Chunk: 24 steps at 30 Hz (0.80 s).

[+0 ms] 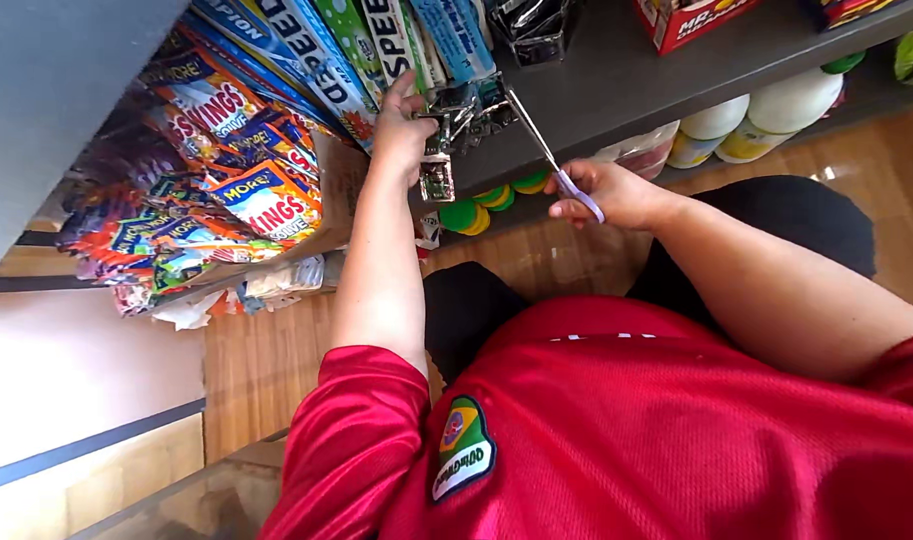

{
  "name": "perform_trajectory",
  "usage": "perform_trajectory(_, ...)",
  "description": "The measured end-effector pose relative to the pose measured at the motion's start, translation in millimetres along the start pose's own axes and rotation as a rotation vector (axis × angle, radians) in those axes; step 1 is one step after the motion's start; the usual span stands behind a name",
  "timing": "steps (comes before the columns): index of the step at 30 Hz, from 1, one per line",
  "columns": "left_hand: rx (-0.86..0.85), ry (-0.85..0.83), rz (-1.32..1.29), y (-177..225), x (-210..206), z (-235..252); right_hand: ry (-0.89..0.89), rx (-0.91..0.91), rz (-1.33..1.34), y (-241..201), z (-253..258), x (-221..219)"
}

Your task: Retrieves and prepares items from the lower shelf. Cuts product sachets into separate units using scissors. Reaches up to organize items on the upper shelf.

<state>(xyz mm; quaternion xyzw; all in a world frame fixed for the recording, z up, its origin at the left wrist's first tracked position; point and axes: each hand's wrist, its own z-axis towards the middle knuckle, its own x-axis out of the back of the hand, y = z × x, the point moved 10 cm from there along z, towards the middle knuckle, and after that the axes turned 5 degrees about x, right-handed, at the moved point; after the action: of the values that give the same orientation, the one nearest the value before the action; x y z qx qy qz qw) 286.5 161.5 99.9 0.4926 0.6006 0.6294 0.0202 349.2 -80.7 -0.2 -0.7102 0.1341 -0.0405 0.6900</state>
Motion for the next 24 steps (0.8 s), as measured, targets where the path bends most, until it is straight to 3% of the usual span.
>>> perform_trajectory(4, 0.015, 0.080, -0.036, -7.2, -5.2, -22.9, 0.031, 0.017, 0.022, -1.9, 0.2, -0.1)
perform_trajectory(13, -0.177, -0.116, -0.044, 12.1, -101.2, -109.8, 0.114, 0.049, 0.057, 3.7, 1.5, -12.3)
perform_trajectory(17, -0.224, -0.156, -0.150, 17.9, -108.1, -117.7, 0.219, 0.082, 0.113, 3.2, 0.3, -2.3)
perform_trajectory(24, -0.123, -0.300, -0.183, 5.0, -112.3, -126.0, 0.367, 0.127, 0.202, -4.5, -3.6, 20.7)
